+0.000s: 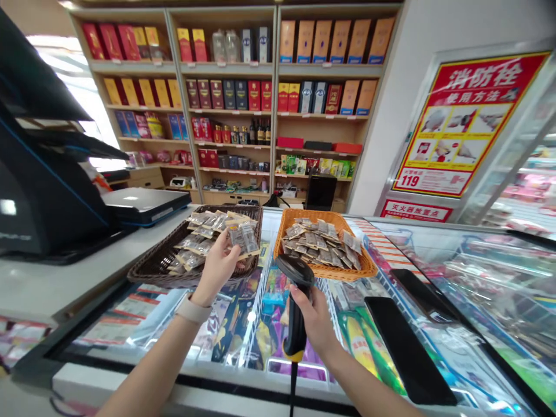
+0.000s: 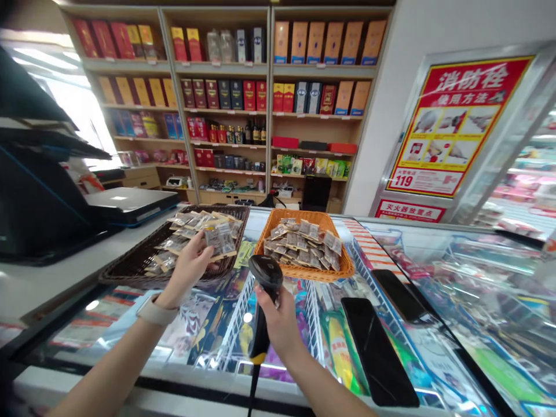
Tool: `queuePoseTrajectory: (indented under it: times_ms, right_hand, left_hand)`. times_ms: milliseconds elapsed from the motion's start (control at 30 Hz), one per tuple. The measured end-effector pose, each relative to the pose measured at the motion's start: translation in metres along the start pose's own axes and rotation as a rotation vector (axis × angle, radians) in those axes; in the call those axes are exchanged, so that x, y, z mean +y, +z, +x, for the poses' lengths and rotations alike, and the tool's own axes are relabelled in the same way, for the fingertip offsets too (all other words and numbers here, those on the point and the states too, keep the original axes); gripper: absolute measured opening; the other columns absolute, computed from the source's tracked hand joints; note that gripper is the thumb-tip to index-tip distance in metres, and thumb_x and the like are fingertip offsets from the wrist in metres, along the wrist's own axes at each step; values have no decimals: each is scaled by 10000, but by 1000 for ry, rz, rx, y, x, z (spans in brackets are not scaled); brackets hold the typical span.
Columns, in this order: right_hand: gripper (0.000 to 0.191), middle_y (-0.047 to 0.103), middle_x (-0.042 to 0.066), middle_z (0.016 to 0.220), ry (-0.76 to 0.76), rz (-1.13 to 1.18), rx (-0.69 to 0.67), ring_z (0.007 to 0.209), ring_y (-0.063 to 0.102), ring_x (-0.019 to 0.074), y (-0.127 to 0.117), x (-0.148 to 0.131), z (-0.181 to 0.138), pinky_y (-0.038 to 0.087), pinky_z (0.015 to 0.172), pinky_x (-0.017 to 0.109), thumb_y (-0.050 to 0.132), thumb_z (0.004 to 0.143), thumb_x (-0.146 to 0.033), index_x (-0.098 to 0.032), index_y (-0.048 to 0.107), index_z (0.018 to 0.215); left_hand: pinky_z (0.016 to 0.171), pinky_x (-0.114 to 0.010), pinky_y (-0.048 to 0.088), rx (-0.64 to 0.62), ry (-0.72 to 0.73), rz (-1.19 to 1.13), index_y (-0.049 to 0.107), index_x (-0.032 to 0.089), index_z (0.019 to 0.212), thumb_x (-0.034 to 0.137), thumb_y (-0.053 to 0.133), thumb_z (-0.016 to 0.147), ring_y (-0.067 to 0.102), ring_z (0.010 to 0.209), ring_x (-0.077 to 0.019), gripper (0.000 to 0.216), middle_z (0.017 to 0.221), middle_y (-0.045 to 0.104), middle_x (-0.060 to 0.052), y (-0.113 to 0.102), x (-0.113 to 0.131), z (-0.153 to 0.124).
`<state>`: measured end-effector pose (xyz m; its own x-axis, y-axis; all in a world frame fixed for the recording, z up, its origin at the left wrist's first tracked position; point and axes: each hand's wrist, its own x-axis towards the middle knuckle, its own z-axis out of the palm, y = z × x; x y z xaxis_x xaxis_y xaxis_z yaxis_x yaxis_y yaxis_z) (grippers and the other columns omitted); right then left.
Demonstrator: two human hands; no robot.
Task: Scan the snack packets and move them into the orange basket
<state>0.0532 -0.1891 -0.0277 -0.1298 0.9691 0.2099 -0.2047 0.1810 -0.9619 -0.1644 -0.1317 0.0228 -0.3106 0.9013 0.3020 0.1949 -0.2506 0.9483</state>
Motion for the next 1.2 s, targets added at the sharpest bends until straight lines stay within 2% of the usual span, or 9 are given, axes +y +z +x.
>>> queuePoseTrajectory:
  times_ms: [100, 233, 433, 533, 733, 833, 933, 1100, 1200]
  right_hand:
    - [450, 506, -33, 530, -15, 56, 100, 481, 475, 153, 1, 3, 4, 399, 461, 278, 701, 804, -631, -190, 632, 743]
    - [462, 523, -30, 551, -33, 129, 171, 481, 466, 147, 3, 5, 7, 398, 455, 276, 708, 791, -647, -191, 637, 765]
    - [480, 520, -23, 577, -39, 183, 188, 509, 449, 138, 1, 4, 7, 379, 461, 265, 703, 787, -657, -192, 596, 734]
    - [475, 525, -20, 603, -66, 186, 191, 535, 458, 137, 0, 2, 7, 387, 482, 261, 701, 795, -648, -191, 586, 734]
    - [463, 533, -18, 591, -57, 198, 172, 520, 468, 138, -3, -1, 8, 393, 471, 262, 707, 806, -635, -192, 598, 731]
    - [458, 543, -15, 577, -27, 183, 174, 514, 494, 153, -6, -1, 8, 414, 469, 271, 716, 801, -640, -199, 608, 742]
    - [471, 553, -15, 573, -13, 187, 175, 504, 502, 157, -7, -1, 7, 410, 462, 272, 735, 779, -654, -200, 616, 749]
    - [487, 632, 19, 618, -20, 268, 162, 534, 574, 185, -2, -3, -1, 470, 510, 296, 704, 795, -685, -205, 638, 753]
    - [478, 638, 23, 634, -25, 251, 49, 541, 565, 187, 0, -3, -8, 470, 515, 299, 670, 833, -676, -198, 666, 819]
  left_hand:
    - [580, -246, 587, -114, -66, -133, 600, 185, 1297, 261, 632, 802, 656, 699, -131, 502, 1051, 686, -64, 19, 17, 10]
    - [762, -279, 624, -240, -141, -260, 677, 183, 1172, 226, 717, 790, 681, 820, -134, 387, 999, 706, -50, 60, 37, 27]
    - [932, -298, 581, -421, -266, -326, 718, 136, 876, 84, 725, 760, 700, 807, -129, 127, 872, 725, -63, 124, 36, 57]
    - [909, -283, 577, -398, -303, -274, 694, 129, 799, 69, 743, 734, 708, 814, -144, 102, 832, 719, -74, 140, 24, 65]
    - [739, -249, 582, -424, -263, -163, 734, 108, 936, 122, 674, 799, 682, 734, -134, 150, 870, 734, -76, 146, 9, 65]
    - [754, -266, 577, -468, -156, -94, 751, 111, 1039, 154, 663, 794, 692, 776, -154, 264, 909, 752, -77, 136, 8, 64]
    - [800, -299, 571, -426, 7, 109, 752, 123, 1108, 219, 668, 784, 710, 863, -199, 349, 1029, 763, -98, 107, 9, 66]
    - [883, -339, 527, -152, 201, 680, 754, 153, 1071, 273, 618, 801, 704, 928, -249, 325, 1028, 768, -104, 11, 10, 78]
    - [864, -345, 513, -10, 103, 1020, 725, 161, 925, 373, 612, 819, 698, 950, -286, 262, 959, 762, -120, -47, 6, 81]
